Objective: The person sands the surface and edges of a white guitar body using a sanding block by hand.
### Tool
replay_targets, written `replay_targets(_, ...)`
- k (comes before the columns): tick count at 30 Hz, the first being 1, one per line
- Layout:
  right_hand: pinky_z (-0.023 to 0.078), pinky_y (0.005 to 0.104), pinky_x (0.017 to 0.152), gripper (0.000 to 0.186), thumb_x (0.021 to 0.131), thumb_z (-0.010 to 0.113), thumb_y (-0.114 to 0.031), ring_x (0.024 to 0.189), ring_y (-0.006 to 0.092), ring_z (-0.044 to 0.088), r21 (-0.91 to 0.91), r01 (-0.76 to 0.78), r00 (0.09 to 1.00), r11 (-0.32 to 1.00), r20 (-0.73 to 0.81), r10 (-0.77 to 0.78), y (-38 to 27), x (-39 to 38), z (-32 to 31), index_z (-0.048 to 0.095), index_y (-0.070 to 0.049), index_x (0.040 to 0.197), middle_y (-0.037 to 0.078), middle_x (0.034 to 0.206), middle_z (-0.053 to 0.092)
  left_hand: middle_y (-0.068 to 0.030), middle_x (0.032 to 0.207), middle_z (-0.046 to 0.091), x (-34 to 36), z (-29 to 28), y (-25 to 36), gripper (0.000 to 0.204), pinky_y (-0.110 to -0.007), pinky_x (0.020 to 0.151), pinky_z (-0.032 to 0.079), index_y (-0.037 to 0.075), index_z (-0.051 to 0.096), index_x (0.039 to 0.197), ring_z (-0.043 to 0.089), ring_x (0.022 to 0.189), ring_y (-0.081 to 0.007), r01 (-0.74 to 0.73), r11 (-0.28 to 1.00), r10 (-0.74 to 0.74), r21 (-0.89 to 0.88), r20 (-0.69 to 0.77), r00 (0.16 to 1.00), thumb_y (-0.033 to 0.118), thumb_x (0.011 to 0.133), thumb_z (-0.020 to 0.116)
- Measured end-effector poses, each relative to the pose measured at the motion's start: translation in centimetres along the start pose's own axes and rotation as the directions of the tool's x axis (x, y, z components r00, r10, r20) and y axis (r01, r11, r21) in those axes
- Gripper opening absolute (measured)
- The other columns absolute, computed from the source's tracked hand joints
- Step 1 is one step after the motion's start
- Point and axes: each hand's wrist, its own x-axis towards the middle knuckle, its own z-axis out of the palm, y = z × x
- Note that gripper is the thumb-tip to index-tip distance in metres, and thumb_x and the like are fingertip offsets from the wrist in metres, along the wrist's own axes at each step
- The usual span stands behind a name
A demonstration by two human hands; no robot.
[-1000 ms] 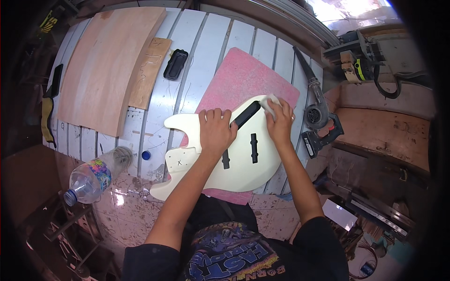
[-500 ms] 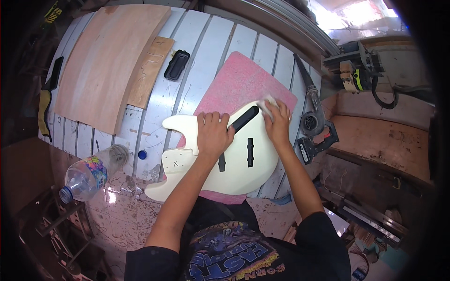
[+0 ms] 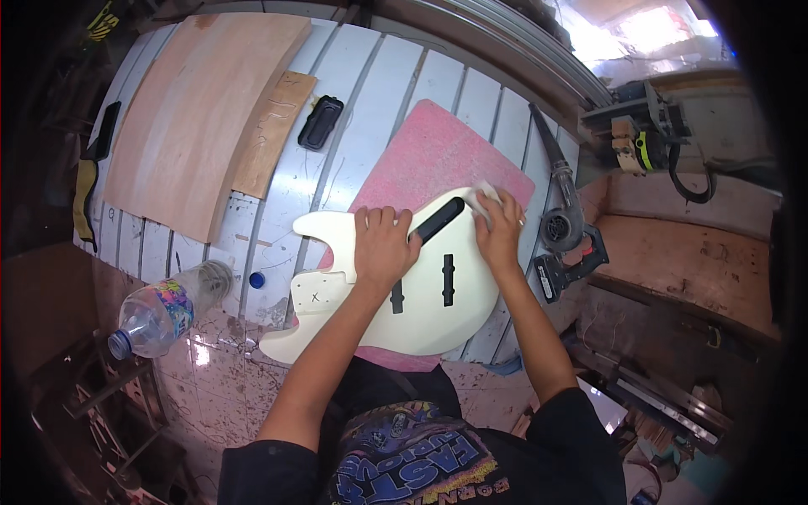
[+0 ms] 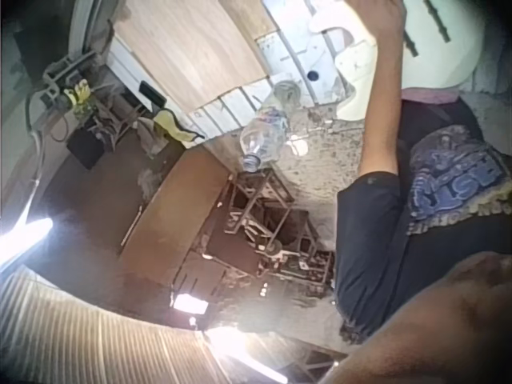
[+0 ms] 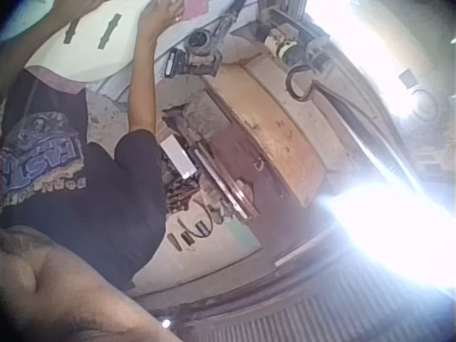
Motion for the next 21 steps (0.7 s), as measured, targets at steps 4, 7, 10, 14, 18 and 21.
replay_targets(4, 0.039, 0.0493, 0.106, 0.046, 0.083, 0.075, -0.005, 0.125, 0.0386, 0.053, -0.094, 0.007, 1.000, 0.996, 0.020, -0.006, 0.1, 0.8, 1.1, 0.070, -0.015, 0.127, 0.017, 0.135, 0.058, -0.0128, 0.101, 0.063, -0.1, 0.2, -0.2, 0.034, -0.052, 0.110, 0.035, 0.008, 0.069, 0.114, 0.058, 0.103, -0.0304, -0.008, 1.000, 0.008, 0.015, 0.021, 1.000, 0.030, 0.088, 0.066)
replay_targets(7, 0.039, 0.0491, 0.105, 0.045, 0.083, 0.076, -0.007, 0.124, 0.0379, 0.053, 0.027, -0.104, 0.994, 0.994, -0.043, 0.105, 0.0, -1.3, 1.0, 0.070, -0.015, 0.127, 0.016, 0.135, 0.058, -0.0130, 0.102, 0.063, -0.4, 0.2, -0.5, 0.034, -0.053, 0.111, 0.034, 0.007, 0.069, 0.114, 0.058, 0.104, -0.0312, -0.005, 1.000, 0.005, 0.022, -0.012, 1.000, 0.030, 0.089, 0.066)
replay_targets(10, 0.039, 0.0490, 0.105, 0.045, 0.083, 0.076, -0.007, 0.124, 0.0379, 0.054, -0.015, -0.082, 0.995, 0.997, -0.059, 0.081, -0.3, -1.6, 0.7, 0.070, -0.016, 0.127, 0.016, 0.135, 0.058, -0.0127, 0.101, 0.064, 0.0, -0.1, -0.2, 0.033, -0.052, 0.111, 0.033, 0.006, 0.070, 0.111, 0.059, 0.103, -0.0303, -0.004, 0.998, 0.005, 0.062, -0.015, 1.000, 0.030, 0.089, 0.066)
replay_targets(14, 0.039, 0.0507, 0.105, 0.046, 0.083, 0.076, -0.008, 0.124, 0.0384, 0.054, -0.205, -0.042, 0.997, 0.978, -0.069, 0.028, 1.5, -0.1, 2.4, 0.069, -0.015, 0.128, 0.015, 0.135, 0.059, -0.0129, 0.099, 0.064, -0.1, -0.2, 0.3, 0.034, -0.053, 0.112, 0.033, 0.006, 0.070, 0.110, 0.058, 0.104, -0.0304, -0.055, 0.997, 0.057, 0.061, -0.025, 0.998, 0.032, 0.089, 0.066)
replay_targets(18, 0.039, 0.0516, 0.107, 0.048, 0.085, 0.075, -0.009, 0.125, 0.0403, 0.053, -0.048, -0.263, 0.956, 0.964, -0.147, 0.253, 2.8, -3.1, -0.1, 0.066, -0.013, 0.131, 0.016, 0.133, 0.058, -0.0161, 0.118, 0.064, -0.4, -0.1, 0.0, 0.049, -0.054, 0.116, 0.029, 0.004, 0.063, 0.129, 0.057, 0.119, -0.0319, -0.027, 1.000, 0.027, 0.005, 0.013, 1.000, 0.036, 0.091, 0.066)
replay_targets(21, 0.040, 0.0496, 0.108, 0.049, 0.085, 0.074, -0.008, 0.125, 0.0400, 0.053, -0.089, -0.470, 0.868, 0.878, -0.225, 0.442, 3.3, -8.1, -3.7, 0.064, -0.012, 0.133, 0.017, 0.132, 0.058, -0.0186, 0.134, 0.059, 0.0, 0.3, 1.2, 0.061, -0.056, 0.120, 0.025, 0.003, 0.054, 0.140, 0.051, 0.131, -0.0328, -0.134, 0.984, 0.134, -0.114, -0.005, 0.991, 0.039, 0.092, 0.066)
